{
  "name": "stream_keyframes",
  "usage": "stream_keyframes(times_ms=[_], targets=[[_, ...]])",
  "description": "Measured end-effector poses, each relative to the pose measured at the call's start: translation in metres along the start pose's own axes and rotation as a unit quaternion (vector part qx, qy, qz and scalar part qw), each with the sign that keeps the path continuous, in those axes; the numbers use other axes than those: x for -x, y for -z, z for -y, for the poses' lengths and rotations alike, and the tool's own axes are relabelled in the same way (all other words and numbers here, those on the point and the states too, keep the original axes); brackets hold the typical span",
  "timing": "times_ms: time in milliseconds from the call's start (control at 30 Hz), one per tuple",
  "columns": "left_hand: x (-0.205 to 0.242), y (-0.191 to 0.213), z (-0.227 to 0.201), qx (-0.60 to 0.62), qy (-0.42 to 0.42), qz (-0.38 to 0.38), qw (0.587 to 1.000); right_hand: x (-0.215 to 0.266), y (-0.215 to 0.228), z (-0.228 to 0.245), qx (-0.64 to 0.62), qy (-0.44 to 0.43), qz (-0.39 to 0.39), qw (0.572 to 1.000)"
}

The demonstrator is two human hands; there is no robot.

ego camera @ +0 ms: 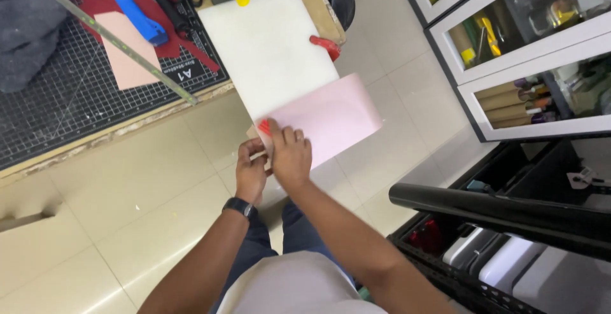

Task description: Applying pink adhesive sheets to a small box using a squeegee and trimming the edges with a utility knife

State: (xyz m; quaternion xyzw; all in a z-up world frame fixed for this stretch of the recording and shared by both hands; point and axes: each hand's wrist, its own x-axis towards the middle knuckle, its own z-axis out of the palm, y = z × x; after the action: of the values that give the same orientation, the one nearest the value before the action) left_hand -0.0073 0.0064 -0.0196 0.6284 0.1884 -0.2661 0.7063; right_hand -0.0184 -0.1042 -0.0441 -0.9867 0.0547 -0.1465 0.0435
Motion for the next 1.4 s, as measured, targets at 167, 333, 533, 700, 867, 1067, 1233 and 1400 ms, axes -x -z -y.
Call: stream_keyframes(times_ms=[167,333,533,700,867,1067,1233,1400], targets=[[0.012,-0.001,-0.017,0.026,0.007,0.011,1.0,-0.03,0.014,-0.102,0.089,-0.093,-0.022,0.991],[0.011,0.005,-0.008,0.023,0.009,0.017,1.0,0.002,-0.007,-0.028,0.008,0.015,0.021,1.0],[0.014,0.007,-0.008,0.059,0.001,0.023,0.998,0.005,0.017,-0.094,-0.049,0.189,0.056,0.979],[0.005,0.01,0.0,0.058,-0.002,0.044,0.997,-0.018,0.004,-0.092,-0.088,0.354,0.048,0.93],[0.009,0.009,-0.004,0.053,-0.004,0.043,0.998,-0.064,0.005,-0.065,-0.074,0.295,0.107,0.947],[0.001,0.014,0.011,0.075,-0.014,0.037,0.996,-0.007,0.015,-0.097,-0.106,0.394,0.054,0.911],[0.006,0.011,0.003,0.069,-0.019,0.044,0.996,-0.04,-0.013,-0.072,-0.08,0.33,0.043,0.94],[0.005,0.012,0.001,0.076,-0.019,0.045,0.996,0.022,0.011,-0.095,-0.152,0.378,0.037,0.913]])
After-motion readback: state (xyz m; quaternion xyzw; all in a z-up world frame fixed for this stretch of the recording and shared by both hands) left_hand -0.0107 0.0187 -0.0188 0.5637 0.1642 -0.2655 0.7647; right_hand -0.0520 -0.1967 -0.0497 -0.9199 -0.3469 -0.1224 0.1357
